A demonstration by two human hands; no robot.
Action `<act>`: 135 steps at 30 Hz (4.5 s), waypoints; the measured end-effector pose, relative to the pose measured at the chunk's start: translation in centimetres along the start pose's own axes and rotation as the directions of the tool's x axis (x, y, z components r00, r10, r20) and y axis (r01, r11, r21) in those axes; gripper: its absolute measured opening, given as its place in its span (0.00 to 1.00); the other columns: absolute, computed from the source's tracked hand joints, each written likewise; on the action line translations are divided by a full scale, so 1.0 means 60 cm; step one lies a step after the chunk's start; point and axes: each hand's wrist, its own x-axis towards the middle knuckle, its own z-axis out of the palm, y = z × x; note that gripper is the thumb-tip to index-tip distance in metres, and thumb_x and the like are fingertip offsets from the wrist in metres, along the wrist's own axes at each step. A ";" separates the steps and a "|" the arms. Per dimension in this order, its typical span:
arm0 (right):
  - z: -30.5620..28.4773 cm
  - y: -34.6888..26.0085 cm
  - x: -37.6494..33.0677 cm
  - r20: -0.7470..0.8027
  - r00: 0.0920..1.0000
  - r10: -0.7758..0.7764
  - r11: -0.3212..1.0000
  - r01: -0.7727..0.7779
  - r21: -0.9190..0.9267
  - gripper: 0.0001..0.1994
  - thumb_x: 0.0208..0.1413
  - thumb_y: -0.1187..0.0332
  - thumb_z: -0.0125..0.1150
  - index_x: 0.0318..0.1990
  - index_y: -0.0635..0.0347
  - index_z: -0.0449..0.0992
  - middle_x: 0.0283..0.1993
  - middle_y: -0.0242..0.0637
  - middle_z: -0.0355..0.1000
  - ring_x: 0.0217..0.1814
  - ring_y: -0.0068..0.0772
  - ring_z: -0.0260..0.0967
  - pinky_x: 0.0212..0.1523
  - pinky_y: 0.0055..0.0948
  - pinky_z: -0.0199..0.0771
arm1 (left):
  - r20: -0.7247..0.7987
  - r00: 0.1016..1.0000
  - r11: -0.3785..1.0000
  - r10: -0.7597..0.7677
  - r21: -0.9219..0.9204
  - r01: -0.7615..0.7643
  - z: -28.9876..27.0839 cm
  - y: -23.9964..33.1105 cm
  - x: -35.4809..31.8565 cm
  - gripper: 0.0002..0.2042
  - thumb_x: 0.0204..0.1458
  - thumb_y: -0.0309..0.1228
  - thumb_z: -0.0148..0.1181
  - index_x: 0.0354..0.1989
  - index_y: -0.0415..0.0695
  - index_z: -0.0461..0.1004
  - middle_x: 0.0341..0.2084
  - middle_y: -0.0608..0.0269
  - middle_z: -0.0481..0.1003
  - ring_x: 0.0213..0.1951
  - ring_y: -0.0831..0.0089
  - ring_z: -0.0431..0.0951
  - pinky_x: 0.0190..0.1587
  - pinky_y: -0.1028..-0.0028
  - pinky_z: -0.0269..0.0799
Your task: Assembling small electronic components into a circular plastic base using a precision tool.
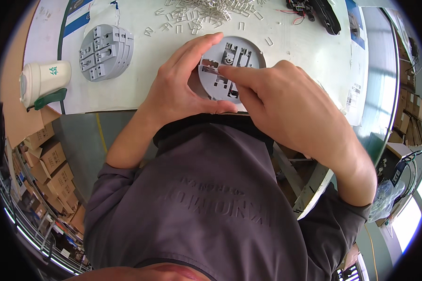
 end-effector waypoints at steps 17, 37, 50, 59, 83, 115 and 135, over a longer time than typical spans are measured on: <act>0.096 0.043 -0.049 -0.375 0.927 -0.026 0.990 0.075 0.116 0.17 0.46 0.77 0.81 0.42 0.59 0.81 0.42 0.33 0.79 0.30 0.23 0.69 0.30 0.20 0.66 | 0.220 0.958 0.972 -0.184 -0.104 0.211 -0.059 0.001 -0.007 0.42 0.41 0.30 0.83 0.70 0.41 0.71 0.53 0.55 0.81 0.53 0.61 0.82 0.55 0.67 0.79; 0.043 0.226 -0.138 -0.816 0.486 0.314 0.924 -0.355 0.144 0.09 0.60 0.77 0.69 0.48 0.62 0.84 0.42 0.30 0.83 0.34 0.21 0.71 0.37 0.20 0.71 | -0.015 0.994 0.865 0.106 0.494 -0.085 -0.068 0.023 -0.009 0.16 0.52 0.20 0.69 0.51 0.43 0.85 0.50 0.60 0.76 0.45 0.63 0.75 0.49 0.66 0.74; 0.098 0.152 0.050 -0.600 0.769 0.221 0.972 -0.221 0.076 0.10 0.61 0.73 0.67 0.49 0.62 0.82 0.36 0.33 0.77 0.34 0.27 0.69 0.37 0.27 0.71 | -0.105 0.961 0.767 -0.256 0.583 0.268 -0.311 0.019 -0.036 0.49 0.39 0.31 0.80 0.76 0.51 0.64 0.65 0.55 0.71 0.63 0.50 0.70 0.67 0.58 0.69; 0.037 0.120 -0.005 -0.473 0.781 0.407 0.695 0.072 0.716 0.09 0.61 0.76 0.67 0.47 0.66 0.82 0.30 0.29 0.73 0.25 0.19 0.60 0.27 0.19 0.60 | 0.085 0.993 0.888 0.077 0.447 -0.107 -0.066 0.086 0.015 0.51 0.34 0.35 0.83 0.73 0.46 0.65 0.63 0.52 0.69 0.60 0.53 0.70 0.64 0.59 0.70; 0.022 0.097 0.060 -0.251 0.901 0.353 0.892 -0.244 0.380 0.12 0.52 0.76 0.73 0.41 0.62 0.76 0.27 0.27 0.70 0.28 0.17 0.61 0.30 0.18 0.62 | 0.098 0.994 0.964 0.041 0.259 -0.065 0.040 0.024 0.008 0.47 0.34 0.42 0.84 0.64 0.40 0.67 0.61 0.54 0.71 0.58 0.52 0.70 0.64 0.58 0.69; 0.145 0.106 -0.016 -0.546 0.835 -0.075 0.973 -0.060 -0.224 0.18 0.60 0.74 0.72 0.58 0.48 0.86 0.58 0.34 0.76 0.28 0.24 0.69 0.29 0.24 0.72 | -0.137 0.990 0.915 0.033 0.403 0.025 -0.048 0.002 -0.017 0.15 0.54 0.24 0.72 0.50 0.41 0.80 0.44 0.63 0.80 0.42 0.62 0.78 0.49 0.65 0.75; 0.176 0.101 -0.005 -0.644 0.762 -0.059 0.989 0.131 0.065 0.15 0.54 0.82 0.71 0.49 0.61 0.84 0.63 0.42 0.76 0.32 0.29 0.75 0.31 0.27 0.76 | -0.085 0.984 0.986 -0.153 0.057 0.159 -0.021 0.009 0.006 0.14 0.55 0.17 0.70 0.50 0.40 0.82 0.40 0.64 0.80 0.29 0.76 0.74 0.33 0.75 0.71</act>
